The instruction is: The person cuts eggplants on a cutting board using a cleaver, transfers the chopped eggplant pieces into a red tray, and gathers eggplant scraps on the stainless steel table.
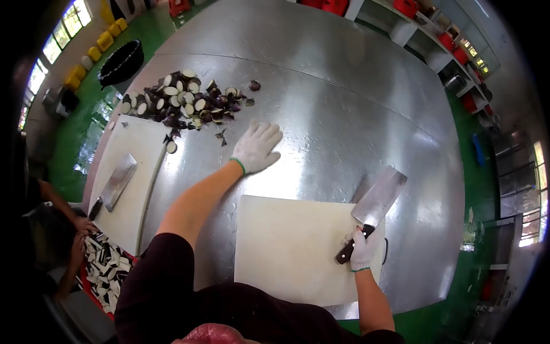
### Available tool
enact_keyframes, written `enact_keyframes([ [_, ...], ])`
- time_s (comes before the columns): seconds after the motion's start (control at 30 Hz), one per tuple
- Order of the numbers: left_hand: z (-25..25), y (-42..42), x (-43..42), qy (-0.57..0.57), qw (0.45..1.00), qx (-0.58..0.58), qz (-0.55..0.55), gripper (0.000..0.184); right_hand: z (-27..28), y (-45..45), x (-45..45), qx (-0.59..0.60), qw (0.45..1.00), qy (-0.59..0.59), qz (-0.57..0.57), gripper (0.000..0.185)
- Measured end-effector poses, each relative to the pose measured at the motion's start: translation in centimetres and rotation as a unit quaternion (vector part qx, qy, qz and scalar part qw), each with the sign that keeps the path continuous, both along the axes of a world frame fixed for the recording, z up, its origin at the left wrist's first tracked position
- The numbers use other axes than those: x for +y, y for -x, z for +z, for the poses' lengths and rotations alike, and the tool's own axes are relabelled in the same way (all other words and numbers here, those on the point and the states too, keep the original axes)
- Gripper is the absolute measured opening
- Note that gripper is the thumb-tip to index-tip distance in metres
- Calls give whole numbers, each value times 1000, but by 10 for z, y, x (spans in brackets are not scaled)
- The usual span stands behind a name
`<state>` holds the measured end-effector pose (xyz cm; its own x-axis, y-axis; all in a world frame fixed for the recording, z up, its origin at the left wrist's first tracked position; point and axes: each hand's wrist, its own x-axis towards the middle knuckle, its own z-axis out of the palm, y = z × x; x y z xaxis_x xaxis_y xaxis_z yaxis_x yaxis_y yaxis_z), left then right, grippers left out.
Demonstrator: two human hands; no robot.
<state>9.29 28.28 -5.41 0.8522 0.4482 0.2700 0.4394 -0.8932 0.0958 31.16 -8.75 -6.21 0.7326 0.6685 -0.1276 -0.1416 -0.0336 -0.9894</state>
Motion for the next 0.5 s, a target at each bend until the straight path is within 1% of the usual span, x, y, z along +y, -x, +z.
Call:
enact_keyframes([
  [0.03,3,10,-11,12,1000,-4,-17,46,-3,-2,-1,5,1000,6,-2,48],
  [0.07,-1,20,-20,29,996,-70,-43,40,-5,-2,-2,11,1000,12,-4,42],
  [0.1,-5,29,-28,46,987,-135,-71,34,-6,-1,-1,15,1000,5,-5,33],
  [0.17,6,46,-41,222,966,-123,-41,30,-4,3,-1,21,1000,-7,-8,15],
  [0.2,13,52,-47,304,945,-120,-23,30,-4,3,2,13,1000,-20,-21,14],
  [0.23,19,58,-57,410,897,-160,36,33,-8,0,2,15,1000,-23,-12,18],
  [0.27,20,64,-71,508,833,-199,93,35,-15,-5,0,17,1000,-25,-1,24],
  [0.3,19,71,-85,597,752,-237,148,38,-20,-8,-2,20,999,-27,10,29],
  [0.37,-3,86,-102,633,709,-276,143,41,-21,-8,1,30,999,-23,-2,18],
  [0.4,19,88,-124,629,725,-208,187,36,-24,-7,2,37,999,-21,-6,13],
  [0.43,-27,105,-124,413,892,-184,3,41,-29,-9,2,48,998,-27,-5,14],
  [0.47,-4,105,-152,269,958,-86,44,45,-35,-13,3,59,998,-32,0,14],
  [0.5,18,103,-182,121,988,18,90,50,-45,-18,3,69,997,-33,8,14],
])
